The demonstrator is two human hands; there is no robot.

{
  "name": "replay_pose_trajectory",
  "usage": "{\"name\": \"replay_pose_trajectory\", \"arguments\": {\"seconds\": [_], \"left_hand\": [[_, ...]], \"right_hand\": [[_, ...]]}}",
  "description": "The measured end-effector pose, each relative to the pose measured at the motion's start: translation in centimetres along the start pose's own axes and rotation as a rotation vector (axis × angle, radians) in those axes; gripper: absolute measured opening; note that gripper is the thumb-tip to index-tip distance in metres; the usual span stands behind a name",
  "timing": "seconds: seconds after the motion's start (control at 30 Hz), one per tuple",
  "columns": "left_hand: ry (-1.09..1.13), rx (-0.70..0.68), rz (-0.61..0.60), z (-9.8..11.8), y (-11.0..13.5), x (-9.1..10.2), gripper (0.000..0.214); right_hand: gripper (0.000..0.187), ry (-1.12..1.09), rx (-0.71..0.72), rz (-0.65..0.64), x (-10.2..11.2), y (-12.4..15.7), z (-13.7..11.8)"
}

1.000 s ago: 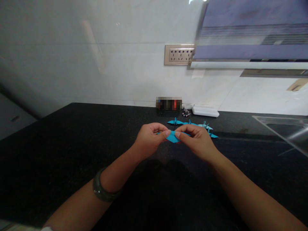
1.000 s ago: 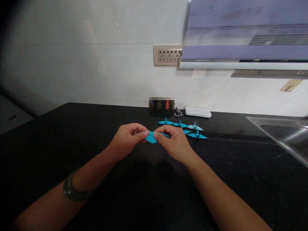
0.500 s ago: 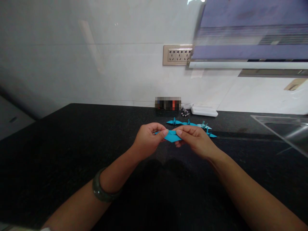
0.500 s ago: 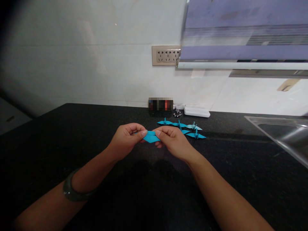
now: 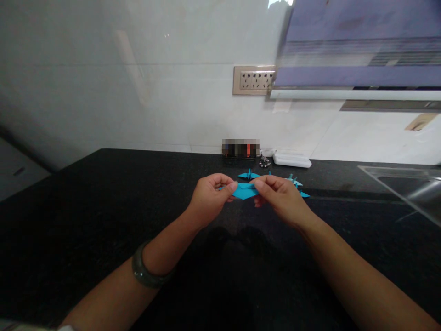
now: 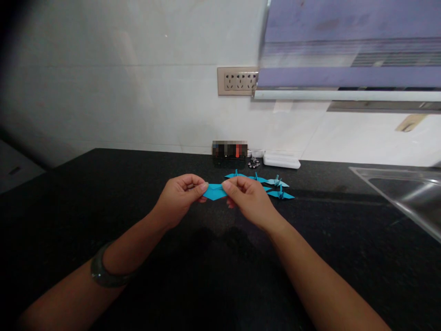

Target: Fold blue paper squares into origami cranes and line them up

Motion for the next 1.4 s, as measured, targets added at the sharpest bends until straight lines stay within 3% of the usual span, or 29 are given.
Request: {"name": "replay_pose_trajectory", "arguments": {"seconds": [0.3,0.43,0.53,0.87,0.97,1.17,1.4], "left_hand": [[0.177,0.118,-0.050,-0.7,0.3,-0.7,0.030],[0.194,0.095,0.044,-0.7,0.2,0.0,0.023],[0.189,0.082,0.055,-0.7,0.3,0.0,0.022],[0.181,0.075,0.051,-0.5,0.4,-0.1,0.025],[0.188,0.059,0.042,-0.5,0.4,-0.3,0.025],[0.175,0.063,0.024,-0.7,0.4,-0.8,0.023],[0.210,0.101,0.036,-1.1,0.4,-0.6,0.023]], "right_hand": [[0.022,0.170,0.093,0.060,0.1,0.2,-1.0],[0.026,0.384,0.390,0.127,-0.2,1.1,-3.4],[0.016,0.640,0.598,0.126,-1.2,2.0,-4.8],[0.009,0.890,0.769,0.164,-2.2,2.9,-5.4],[0.010,0.882,0.757,0.160,-2.2,2.8,-5.3],[0.010,0.748,0.536,0.130,-2.0,1.8,-4.3],[0.008,0.569,0.405,0.121,-1.9,1.2,-3.4]]}}
Point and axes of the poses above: each hand's wrist, its own y-axis away from the middle knuckle, its own x-axis out of the back of the hand, z = x × y, the point moved 8 cm from there along -y, towards the middle knuckle, and after that the axes turned 3 degrees about -z, right-handed, at the moved point
